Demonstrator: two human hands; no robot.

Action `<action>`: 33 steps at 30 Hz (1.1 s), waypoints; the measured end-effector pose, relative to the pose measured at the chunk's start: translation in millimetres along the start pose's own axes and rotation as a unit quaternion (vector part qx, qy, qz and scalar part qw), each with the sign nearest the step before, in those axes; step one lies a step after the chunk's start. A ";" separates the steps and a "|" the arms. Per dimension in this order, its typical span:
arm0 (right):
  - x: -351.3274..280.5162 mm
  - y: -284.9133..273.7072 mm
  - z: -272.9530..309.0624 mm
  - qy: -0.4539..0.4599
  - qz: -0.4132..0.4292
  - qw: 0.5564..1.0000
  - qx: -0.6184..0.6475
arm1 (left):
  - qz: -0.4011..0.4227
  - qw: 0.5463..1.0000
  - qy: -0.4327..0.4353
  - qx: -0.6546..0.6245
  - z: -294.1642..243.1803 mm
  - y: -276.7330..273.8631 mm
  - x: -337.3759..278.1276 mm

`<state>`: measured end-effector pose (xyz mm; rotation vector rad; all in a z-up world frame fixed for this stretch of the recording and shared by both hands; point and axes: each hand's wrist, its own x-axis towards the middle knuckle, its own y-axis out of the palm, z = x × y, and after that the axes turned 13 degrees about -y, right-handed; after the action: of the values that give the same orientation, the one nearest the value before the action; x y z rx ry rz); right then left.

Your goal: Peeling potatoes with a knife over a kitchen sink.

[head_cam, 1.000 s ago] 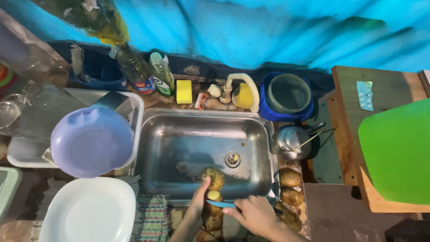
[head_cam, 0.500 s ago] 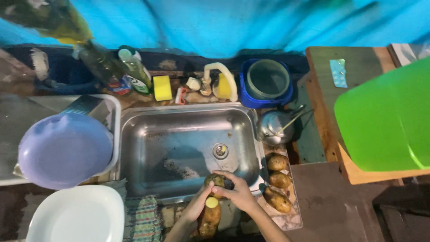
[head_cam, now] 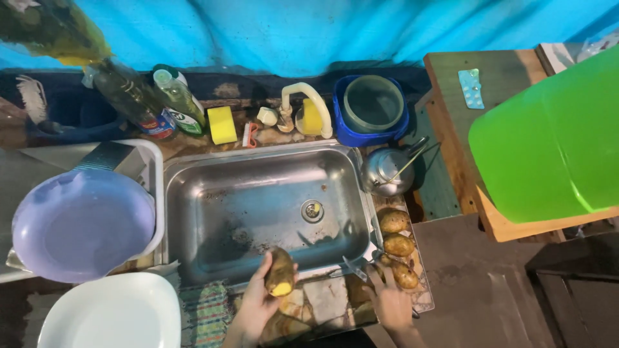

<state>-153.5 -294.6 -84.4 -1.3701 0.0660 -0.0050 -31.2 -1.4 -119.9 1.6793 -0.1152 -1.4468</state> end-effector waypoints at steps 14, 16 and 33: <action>-0.4 -13.6 37.4 0.035 -0.108 0.992 0.056 | 0.092 0.989 0.100 -0.062 -21.2 21.5 -40.6; 5.9 -8.6 32.3 0.000 -0.143 0.988 0.059 | 0.081 0.988 0.115 -0.062 -21.1 26.8 -44.4; 127.0 -92.8 102.9 -0.244 0.019 0.895 0.372 | 0.097 0.963 0.214 0.128 -15.6 69.3 -66.4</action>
<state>-18.4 -217.8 21.3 -0.5691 -0.3075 0.3187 -7.4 4.3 -25.8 2.0922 -0.2271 -0.9276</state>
